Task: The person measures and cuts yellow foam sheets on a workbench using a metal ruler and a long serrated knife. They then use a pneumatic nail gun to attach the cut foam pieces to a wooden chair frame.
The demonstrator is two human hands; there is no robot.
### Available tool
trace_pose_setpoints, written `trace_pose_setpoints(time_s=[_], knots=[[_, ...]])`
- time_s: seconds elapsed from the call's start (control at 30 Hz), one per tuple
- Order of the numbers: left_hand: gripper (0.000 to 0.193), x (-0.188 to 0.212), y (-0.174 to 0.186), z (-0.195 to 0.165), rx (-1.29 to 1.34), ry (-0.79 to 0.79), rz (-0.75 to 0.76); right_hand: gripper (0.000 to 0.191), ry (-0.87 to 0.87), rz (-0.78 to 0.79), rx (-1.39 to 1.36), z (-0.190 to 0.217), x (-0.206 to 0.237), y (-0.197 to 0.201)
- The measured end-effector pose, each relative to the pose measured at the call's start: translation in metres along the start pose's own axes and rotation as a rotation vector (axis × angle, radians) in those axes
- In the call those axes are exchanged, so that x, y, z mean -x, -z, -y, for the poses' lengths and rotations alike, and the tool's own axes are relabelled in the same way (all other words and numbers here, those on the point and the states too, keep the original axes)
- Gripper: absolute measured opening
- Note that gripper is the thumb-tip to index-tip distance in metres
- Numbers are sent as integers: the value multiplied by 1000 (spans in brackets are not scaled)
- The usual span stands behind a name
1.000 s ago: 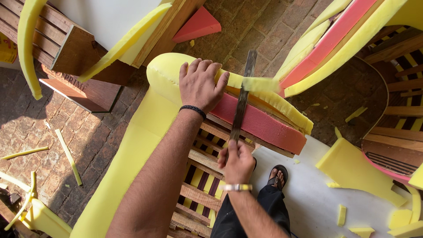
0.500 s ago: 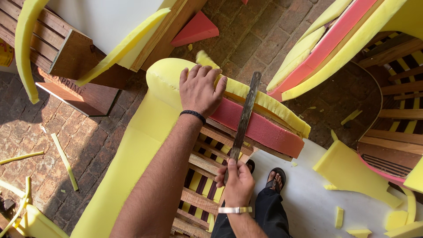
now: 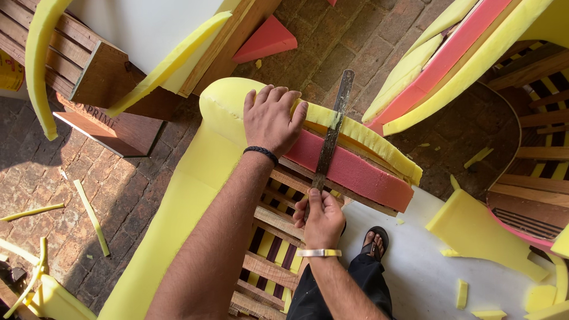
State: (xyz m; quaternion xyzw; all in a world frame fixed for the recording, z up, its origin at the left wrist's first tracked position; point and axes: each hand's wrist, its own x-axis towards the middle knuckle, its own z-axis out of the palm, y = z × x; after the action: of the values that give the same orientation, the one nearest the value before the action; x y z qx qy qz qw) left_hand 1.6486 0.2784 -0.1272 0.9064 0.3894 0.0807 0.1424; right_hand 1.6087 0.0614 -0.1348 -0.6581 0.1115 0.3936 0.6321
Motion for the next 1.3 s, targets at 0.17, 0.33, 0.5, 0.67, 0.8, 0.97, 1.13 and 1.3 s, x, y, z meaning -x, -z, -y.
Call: trace_pose_setpoints(time_s=[0.17,0.33,0.5,0.67,0.8,0.97,1.13,1.3], knots=[[47,0,1,0,2,1,-8,20,-146,-56,115,-10,14,1],[46,-1,2,2,16,0,5,26,-57,-25,122,-16,-1,-3],[49,0,1,3,17,-3,-11,18,-99,-21,118,-19,13,-3],[50,-2,0,4,14,13,20,22,-56,37,133,-17,9,-10],[51,-2,0,3,50,19,-2,20,-92,4,152,-17,22,-9],[53,1,6,4,171,73,0,22,-2,-12,77,-13,-1,-17],[53,-4,10,7,316,116,41,22,-45,-6,55,-16,2,-13],[55,-3,12,10,398,139,41,25,-15,-10,61,-22,-14,-18]])
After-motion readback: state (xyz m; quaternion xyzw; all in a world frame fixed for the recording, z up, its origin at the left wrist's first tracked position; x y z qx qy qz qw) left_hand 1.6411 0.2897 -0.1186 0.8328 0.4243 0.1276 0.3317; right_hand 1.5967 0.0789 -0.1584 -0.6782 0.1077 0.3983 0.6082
